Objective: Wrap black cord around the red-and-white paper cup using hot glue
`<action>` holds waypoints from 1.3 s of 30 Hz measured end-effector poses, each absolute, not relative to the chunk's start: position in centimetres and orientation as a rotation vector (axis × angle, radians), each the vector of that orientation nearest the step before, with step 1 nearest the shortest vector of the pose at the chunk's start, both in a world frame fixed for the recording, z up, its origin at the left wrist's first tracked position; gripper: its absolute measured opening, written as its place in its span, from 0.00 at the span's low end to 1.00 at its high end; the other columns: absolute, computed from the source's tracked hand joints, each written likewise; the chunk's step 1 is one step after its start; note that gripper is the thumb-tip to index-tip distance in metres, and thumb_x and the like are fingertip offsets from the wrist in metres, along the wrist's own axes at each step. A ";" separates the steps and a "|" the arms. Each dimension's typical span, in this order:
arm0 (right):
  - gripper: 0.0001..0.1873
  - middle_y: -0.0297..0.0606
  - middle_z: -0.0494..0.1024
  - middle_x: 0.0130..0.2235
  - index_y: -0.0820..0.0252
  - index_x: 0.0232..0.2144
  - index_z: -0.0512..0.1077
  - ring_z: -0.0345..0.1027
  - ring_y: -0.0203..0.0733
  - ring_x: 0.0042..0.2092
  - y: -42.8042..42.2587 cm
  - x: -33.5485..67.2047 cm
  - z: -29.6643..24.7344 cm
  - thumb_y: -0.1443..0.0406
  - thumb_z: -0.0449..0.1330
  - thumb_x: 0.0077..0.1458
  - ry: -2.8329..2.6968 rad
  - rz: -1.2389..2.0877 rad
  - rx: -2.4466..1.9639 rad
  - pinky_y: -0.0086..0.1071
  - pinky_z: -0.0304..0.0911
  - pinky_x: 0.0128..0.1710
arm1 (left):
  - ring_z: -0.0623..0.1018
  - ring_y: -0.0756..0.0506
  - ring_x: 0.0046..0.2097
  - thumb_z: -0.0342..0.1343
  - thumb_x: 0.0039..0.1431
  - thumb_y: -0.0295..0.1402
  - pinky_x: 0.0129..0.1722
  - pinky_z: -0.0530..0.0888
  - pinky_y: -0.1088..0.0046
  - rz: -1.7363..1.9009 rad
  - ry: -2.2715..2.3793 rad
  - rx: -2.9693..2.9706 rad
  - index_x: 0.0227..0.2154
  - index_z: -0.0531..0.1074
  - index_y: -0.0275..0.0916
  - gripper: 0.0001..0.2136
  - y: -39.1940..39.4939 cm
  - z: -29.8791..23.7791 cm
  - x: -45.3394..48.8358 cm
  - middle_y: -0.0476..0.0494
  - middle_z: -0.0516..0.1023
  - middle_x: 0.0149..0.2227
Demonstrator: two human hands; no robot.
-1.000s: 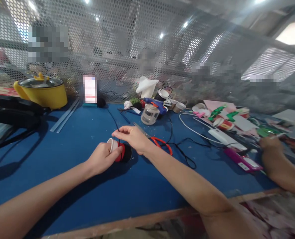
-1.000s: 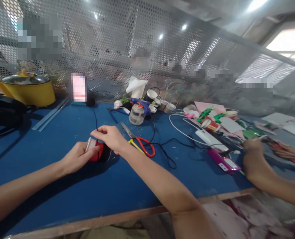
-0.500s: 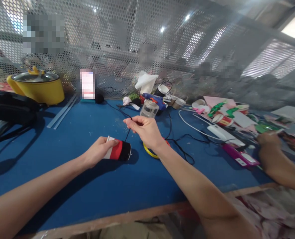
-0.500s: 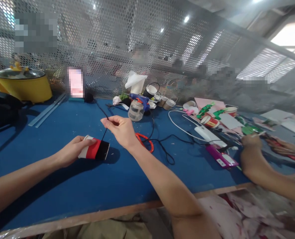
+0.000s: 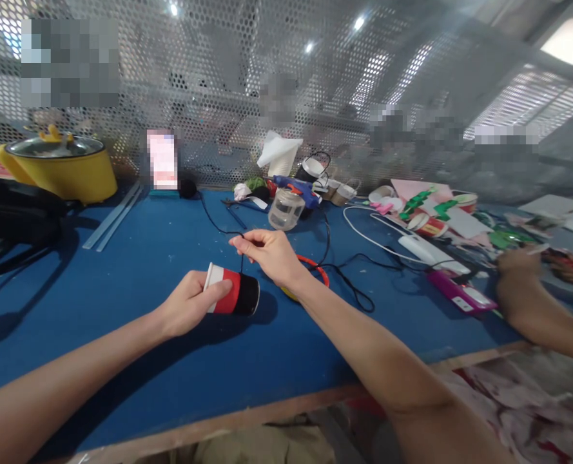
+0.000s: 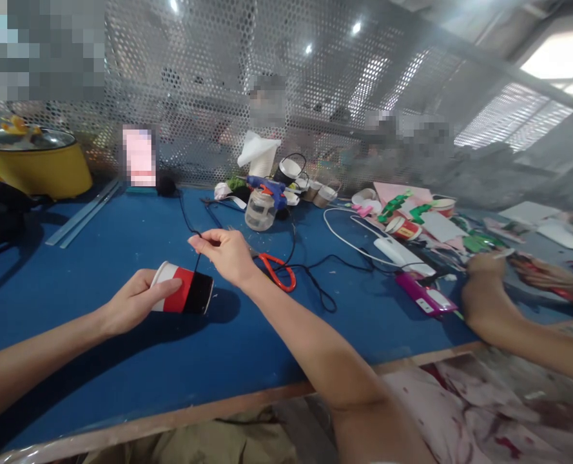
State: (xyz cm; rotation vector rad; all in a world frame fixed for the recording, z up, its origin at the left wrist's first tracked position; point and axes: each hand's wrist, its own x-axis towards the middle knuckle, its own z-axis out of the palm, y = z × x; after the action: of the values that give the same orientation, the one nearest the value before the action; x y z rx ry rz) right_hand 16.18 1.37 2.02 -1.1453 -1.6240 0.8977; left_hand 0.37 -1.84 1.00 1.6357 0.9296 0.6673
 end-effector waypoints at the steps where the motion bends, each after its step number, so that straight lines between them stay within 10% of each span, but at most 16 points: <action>1: 0.14 0.33 0.68 0.21 0.65 0.22 0.70 0.53 0.28 0.21 1.4 16.2 2.0 0.58 0.55 0.43 -1.628 0.907 -1.149 0.25 0.51 0.20 | 0.53 0.56 0.19 0.45 0.48 0.38 0.18 0.51 0.80 0.672 0.922 1.665 0.13 0.56 0.36 0.14 -1.9 1.0 0.3 0.55 0.53 0.15; 29: 0.15 0.26 0.61 0.14 0.62 0.23 0.71 0.43 0.24 0.13 0.6 15.6 1.7 0.55 0.58 0.38 -1.687 1.258 -1.309 0.24 0.37 0.11 | 0.55 0.56 0.16 0.50 0.43 0.37 0.16 0.54 0.80 0.817 0.962 1.411 0.11 0.59 0.36 0.13 -2.4 1.4 0.4 0.54 0.57 0.13; 39: 0.19 0.37 0.69 0.26 0.64 0.29 0.66 0.60 0.31 0.24 1.9 16.9 0.6 0.54 0.48 0.48 -1.546 1.211 -1.282 0.26 0.57 0.22 | 0.64 0.54 0.15 0.50 0.41 0.31 0.14 0.62 0.79 0.991 1.081 0.830 0.17 0.64 0.35 0.05 -0.8 2.4 1.1 0.53 0.63 0.13</action>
State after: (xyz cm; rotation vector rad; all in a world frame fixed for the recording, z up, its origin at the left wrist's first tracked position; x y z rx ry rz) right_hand 16.88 1.92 0.56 -1.2825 -1.5458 1.2111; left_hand 1.09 -0.80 2.42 0.8298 1.0810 0.9908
